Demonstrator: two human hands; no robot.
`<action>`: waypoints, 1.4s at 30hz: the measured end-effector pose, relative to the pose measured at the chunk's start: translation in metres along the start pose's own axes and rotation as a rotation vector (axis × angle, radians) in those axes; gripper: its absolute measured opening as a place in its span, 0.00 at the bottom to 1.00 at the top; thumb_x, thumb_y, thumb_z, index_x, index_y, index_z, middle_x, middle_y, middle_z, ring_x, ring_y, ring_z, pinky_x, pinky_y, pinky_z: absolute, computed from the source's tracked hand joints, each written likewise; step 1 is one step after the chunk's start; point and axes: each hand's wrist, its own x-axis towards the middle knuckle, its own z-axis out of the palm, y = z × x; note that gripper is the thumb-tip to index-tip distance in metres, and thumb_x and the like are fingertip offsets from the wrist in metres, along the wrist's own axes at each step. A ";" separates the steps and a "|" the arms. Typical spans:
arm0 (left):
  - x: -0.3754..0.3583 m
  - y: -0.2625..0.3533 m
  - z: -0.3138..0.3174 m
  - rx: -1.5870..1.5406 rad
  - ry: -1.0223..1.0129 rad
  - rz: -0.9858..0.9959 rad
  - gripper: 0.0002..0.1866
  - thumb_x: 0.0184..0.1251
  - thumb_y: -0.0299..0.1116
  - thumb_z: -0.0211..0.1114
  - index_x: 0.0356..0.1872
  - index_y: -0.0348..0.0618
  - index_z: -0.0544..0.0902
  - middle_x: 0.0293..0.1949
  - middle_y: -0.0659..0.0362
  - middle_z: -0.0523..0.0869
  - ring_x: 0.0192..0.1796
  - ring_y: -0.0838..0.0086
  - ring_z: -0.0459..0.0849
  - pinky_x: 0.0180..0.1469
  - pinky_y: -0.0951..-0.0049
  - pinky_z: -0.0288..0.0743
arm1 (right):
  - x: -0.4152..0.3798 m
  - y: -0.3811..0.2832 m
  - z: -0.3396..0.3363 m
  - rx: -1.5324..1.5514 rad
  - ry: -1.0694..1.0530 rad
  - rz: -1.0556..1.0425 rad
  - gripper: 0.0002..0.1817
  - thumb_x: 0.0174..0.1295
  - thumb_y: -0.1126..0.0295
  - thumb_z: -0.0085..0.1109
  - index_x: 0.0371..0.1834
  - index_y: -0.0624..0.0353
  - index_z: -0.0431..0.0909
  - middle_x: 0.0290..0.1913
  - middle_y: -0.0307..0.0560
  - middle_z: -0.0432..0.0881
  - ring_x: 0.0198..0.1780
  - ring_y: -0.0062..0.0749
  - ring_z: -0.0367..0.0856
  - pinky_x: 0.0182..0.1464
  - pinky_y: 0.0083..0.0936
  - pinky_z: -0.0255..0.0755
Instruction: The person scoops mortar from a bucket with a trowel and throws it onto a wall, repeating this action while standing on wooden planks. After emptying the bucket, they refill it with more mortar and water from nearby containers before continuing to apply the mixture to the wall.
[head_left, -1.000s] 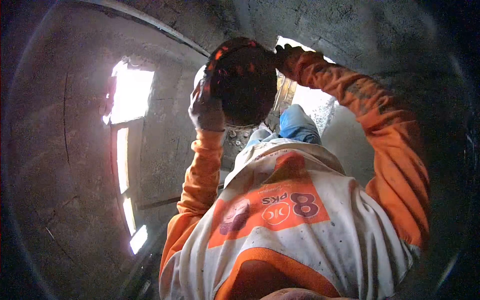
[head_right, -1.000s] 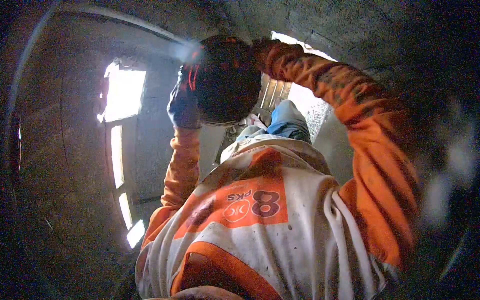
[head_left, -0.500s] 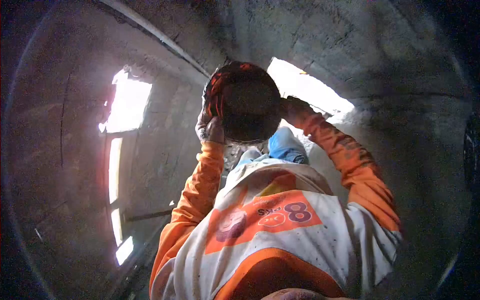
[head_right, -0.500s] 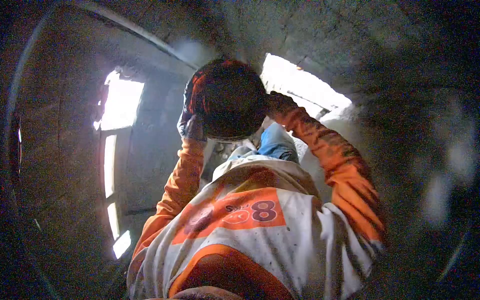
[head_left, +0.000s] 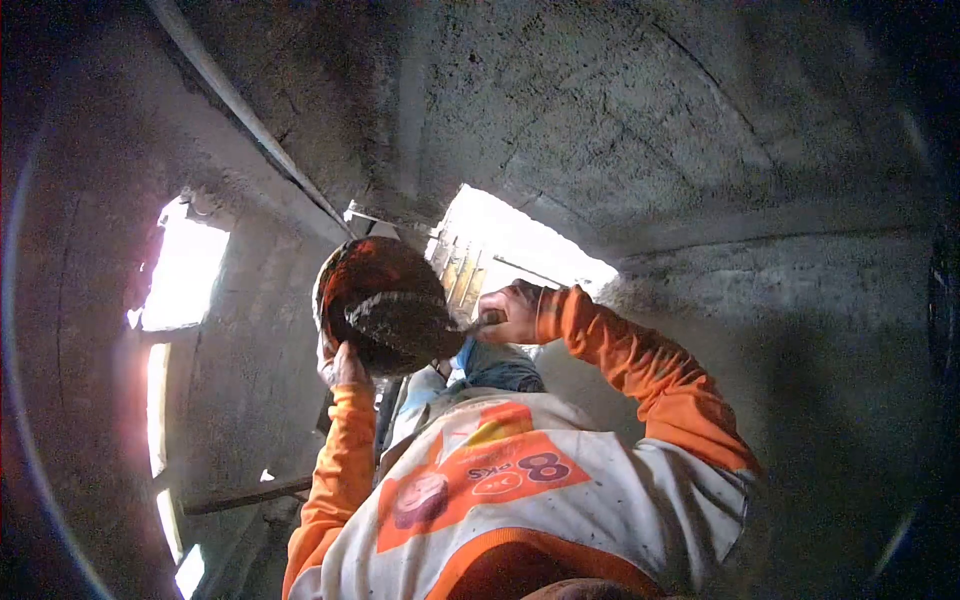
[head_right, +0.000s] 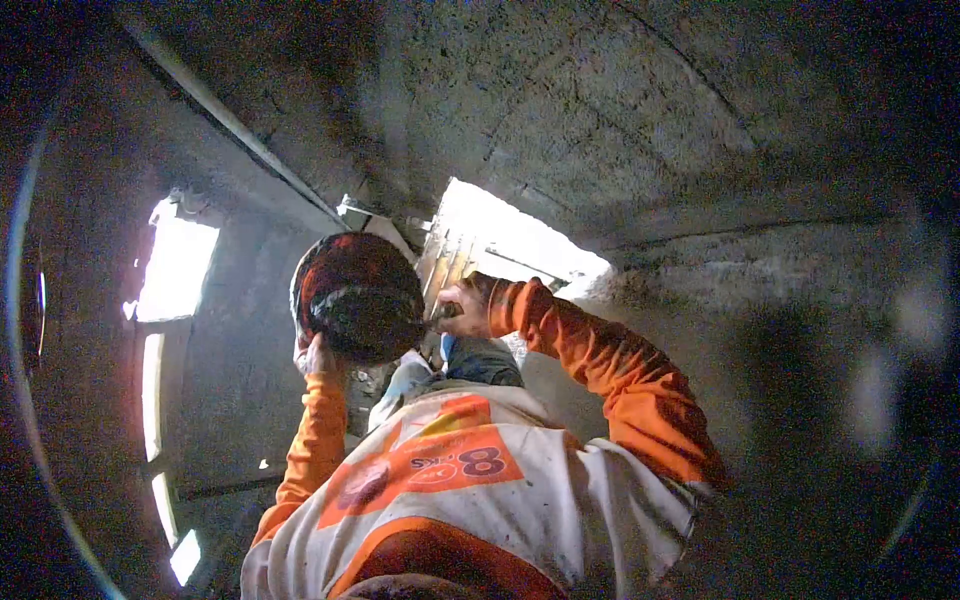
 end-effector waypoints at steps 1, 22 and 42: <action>-0.006 0.007 0.001 0.023 0.029 -0.020 0.27 0.42 0.16 0.46 0.50 0.38 0.71 0.47 0.59 0.75 0.45 0.74 0.73 0.50 0.77 0.64 | 0.004 -0.008 -0.030 0.159 -0.167 -0.105 0.15 0.46 0.58 0.59 0.30 0.57 0.74 0.24 0.48 0.75 0.26 0.32 0.75 0.29 0.27 0.69; -0.003 0.013 0.093 0.215 -0.302 0.440 0.17 0.45 0.25 0.52 0.40 0.40 0.77 0.44 0.54 0.75 0.51 0.63 0.70 0.54 0.67 0.61 | 0.024 0.016 -0.029 -0.812 0.130 0.200 0.18 0.49 0.74 0.49 0.46 0.60 0.70 0.37 0.57 0.74 0.42 0.44 0.74 0.42 0.31 0.69; 0.007 0.053 0.061 -0.247 -0.230 -0.045 0.18 0.44 0.19 0.50 0.41 0.36 0.76 0.31 0.62 0.80 0.29 0.79 0.76 0.33 0.81 0.69 | 0.035 0.004 0.017 -0.319 0.149 0.392 0.14 0.52 0.61 0.52 0.38 0.56 0.72 0.36 0.51 0.77 0.38 0.44 0.76 0.39 0.34 0.70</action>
